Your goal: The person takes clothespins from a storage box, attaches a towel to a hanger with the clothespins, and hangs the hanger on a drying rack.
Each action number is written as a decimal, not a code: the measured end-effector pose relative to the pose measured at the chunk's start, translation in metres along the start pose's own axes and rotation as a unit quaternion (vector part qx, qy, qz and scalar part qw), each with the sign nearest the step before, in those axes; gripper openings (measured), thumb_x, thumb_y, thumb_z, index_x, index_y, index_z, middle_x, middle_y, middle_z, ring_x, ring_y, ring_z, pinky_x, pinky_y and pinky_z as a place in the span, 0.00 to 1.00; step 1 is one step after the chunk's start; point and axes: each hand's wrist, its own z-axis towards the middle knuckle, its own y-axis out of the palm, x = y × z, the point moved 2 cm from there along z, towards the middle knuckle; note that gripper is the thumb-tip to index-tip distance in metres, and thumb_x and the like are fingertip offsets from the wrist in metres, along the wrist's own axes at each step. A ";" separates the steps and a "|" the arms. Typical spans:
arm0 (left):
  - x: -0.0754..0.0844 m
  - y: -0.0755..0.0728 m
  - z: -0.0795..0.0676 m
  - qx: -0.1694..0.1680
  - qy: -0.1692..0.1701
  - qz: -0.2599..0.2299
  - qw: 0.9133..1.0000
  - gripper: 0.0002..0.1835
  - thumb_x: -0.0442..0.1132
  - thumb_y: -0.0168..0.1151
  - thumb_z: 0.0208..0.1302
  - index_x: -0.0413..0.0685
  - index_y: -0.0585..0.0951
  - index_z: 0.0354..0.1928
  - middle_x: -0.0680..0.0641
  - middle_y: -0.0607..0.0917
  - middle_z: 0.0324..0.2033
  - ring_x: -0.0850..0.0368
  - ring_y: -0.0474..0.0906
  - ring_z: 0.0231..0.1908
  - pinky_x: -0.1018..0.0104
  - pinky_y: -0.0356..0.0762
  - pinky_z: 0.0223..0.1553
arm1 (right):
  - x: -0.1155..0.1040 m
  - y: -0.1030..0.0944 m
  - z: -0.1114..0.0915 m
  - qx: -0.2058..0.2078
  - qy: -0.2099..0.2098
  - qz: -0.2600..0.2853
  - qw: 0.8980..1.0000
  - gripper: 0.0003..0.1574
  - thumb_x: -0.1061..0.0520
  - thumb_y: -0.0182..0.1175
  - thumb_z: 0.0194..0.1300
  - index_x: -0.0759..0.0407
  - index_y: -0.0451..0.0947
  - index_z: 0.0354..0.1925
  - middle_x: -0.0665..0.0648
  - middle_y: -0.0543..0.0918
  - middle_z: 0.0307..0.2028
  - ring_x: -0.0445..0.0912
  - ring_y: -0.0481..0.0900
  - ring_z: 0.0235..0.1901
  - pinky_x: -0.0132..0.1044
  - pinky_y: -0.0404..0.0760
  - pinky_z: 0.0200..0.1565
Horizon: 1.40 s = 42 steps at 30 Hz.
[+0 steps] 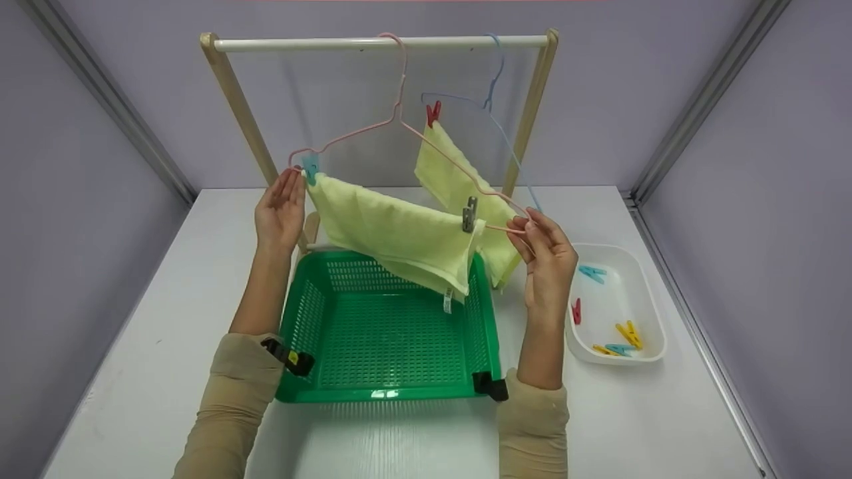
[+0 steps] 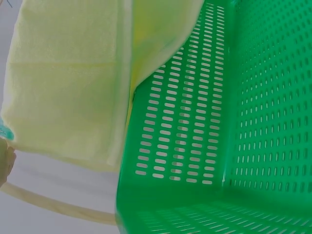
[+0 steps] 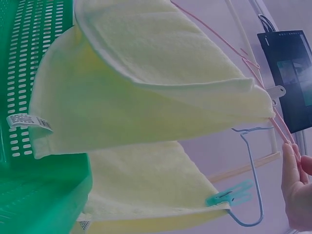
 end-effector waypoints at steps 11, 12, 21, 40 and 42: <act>-0.001 0.002 0.003 0.002 -0.004 0.006 1.000 0.21 0.33 0.35 0.74 0.32 0.55 0.66 0.38 0.58 0.65 0.48 0.58 0.63 0.63 0.60 0.58 | 0.002 0.001 0.000 0.001 0.005 0.018 1.000 0.14 0.74 0.55 0.60 0.79 0.73 0.46 0.70 0.79 0.34 0.57 0.81 0.35 0.42 0.77 0.39; -0.001 0.002 0.003 0.002 -0.004 0.007 1.000 0.21 0.33 0.35 0.74 0.32 0.55 0.66 0.38 0.58 0.65 0.48 0.57 0.63 0.63 0.60 0.58 | 0.002 0.001 -0.001 0.000 0.006 0.019 1.000 0.14 0.74 0.54 0.60 0.79 0.73 0.46 0.70 0.79 0.34 0.57 0.81 0.35 0.42 0.77 0.39; -0.003 -0.001 0.006 -0.005 -0.009 -0.008 1.000 0.22 0.33 0.34 0.74 0.32 0.53 0.66 0.38 0.56 0.66 0.48 0.57 0.63 0.64 0.59 0.59 | 0.003 0.000 0.000 0.004 0.001 0.014 1.000 0.14 0.73 0.56 0.60 0.79 0.74 0.46 0.70 0.79 0.34 0.57 0.81 0.36 0.42 0.77 0.40; 0.041 -0.007 -0.027 -0.073 0.038 0.360 0.929 0.22 0.36 0.37 0.74 0.32 0.55 0.65 0.36 0.63 0.63 0.46 0.62 0.60 0.57 0.60 0.58 | 0.020 -0.006 0.003 0.016 -0.022 -0.183 0.983 0.14 0.70 0.56 0.61 0.73 0.76 0.46 0.64 0.80 0.42 0.52 0.78 0.46 0.37 0.73 0.48; 0.051 -0.007 -0.032 -0.086 0.055 0.411 0.906 0.22 0.36 0.38 0.74 0.31 0.56 0.65 0.35 0.62 0.63 0.45 0.62 0.60 0.55 0.59 0.59 | 0.015 -0.007 0.000 0.005 -0.045 -0.259 0.965 0.15 0.68 0.57 0.62 0.72 0.76 0.47 0.62 0.80 0.44 0.50 0.77 0.47 0.35 0.73 0.48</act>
